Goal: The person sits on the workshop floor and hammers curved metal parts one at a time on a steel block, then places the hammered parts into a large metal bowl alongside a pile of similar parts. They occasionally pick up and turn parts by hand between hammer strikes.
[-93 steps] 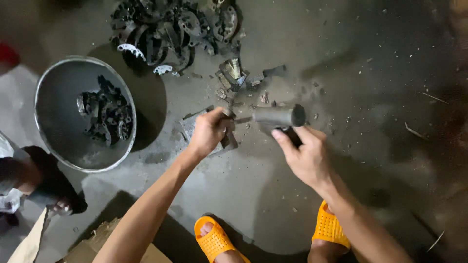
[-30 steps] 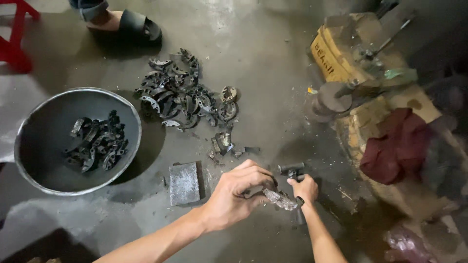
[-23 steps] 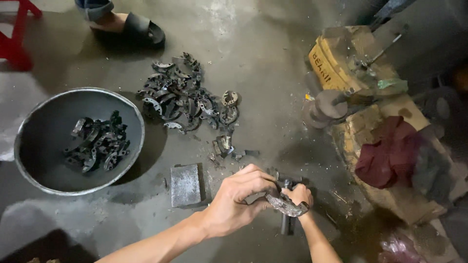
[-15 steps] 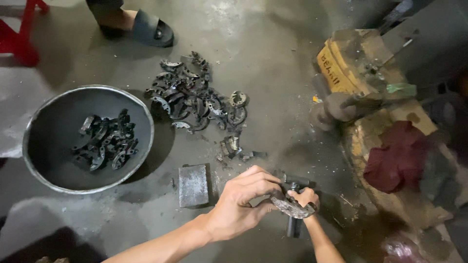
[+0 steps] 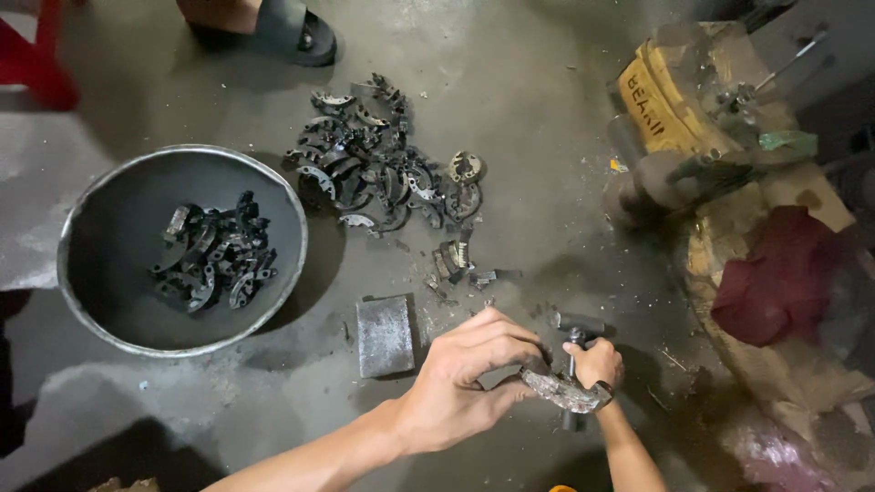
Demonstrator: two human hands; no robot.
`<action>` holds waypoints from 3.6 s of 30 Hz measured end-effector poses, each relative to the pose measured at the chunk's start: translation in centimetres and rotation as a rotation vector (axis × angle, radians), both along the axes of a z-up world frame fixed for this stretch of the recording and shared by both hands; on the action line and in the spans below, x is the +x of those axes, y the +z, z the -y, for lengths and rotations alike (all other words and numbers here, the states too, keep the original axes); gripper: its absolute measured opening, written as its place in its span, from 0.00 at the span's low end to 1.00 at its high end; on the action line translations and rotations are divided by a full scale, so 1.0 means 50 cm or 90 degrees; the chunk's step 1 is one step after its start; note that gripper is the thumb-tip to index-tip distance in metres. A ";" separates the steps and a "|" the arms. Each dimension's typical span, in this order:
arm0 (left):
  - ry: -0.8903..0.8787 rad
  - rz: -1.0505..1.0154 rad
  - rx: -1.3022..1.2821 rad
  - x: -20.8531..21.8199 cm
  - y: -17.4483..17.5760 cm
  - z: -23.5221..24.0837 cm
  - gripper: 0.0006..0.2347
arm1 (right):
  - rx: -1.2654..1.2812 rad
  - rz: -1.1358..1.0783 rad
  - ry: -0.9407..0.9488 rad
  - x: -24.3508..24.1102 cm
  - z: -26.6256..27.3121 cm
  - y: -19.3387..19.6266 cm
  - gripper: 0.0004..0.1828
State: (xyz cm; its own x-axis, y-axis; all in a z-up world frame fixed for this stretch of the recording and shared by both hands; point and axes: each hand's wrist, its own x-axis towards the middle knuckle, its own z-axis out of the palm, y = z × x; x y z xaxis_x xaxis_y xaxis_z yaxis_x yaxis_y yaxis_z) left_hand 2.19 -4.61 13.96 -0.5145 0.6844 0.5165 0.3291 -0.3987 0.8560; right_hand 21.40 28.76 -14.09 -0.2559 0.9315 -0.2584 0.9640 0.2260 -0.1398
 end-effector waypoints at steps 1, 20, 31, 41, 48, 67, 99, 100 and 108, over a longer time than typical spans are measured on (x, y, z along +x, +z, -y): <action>-0.006 0.002 -0.007 -0.002 0.000 0.006 0.11 | -0.014 0.003 -0.008 -0.007 0.009 0.014 0.25; -0.003 0.018 0.022 0.004 0.004 0.104 0.22 | -0.014 0.034 0.030 0.015 -0.038 -0.028 0.28; -0.017 0.015 0.002 0.012 0.018 0.098 0.19 | -0.058 0.046 0.001 0.009 -0.056 -0.045 0.23; 0.122 -0.311 -0.348 -0.148 -0.168 0.117 0.10 | -0.045 0.061 0.010 0.021 -0.072 -0.064 0.27; 0.680 -0.567 -0.507 -0.304 -0.222 0.252 0.16 | -0.035 0.065 0.022 0.024 -0.053 -0.049 0.27; 0.572 -0.543 -0.705 -0.363 -0.668 -0.097 0.07 | -0.078 0.133 0.071 -0.005 -0.032 0.007 0.26; 0.327 -0.073 -0.783 -0.353 -0.519 -0.178 0.12 | -0.092 0.120 0.143 0.000 -0.033 0.023 0.29; 0.411 -0.122 -0.728 -0.353 -0.592 -0.220 0.14 | -0.099 0.141 0.135 -0.004 -0.034 0.026 0.28; 0.505 -0.358 -0.649 -0.381 -0.721 -0.229 0.11 | -0.114 0.135 0.112 0.009 -0.050 -0.003 0.29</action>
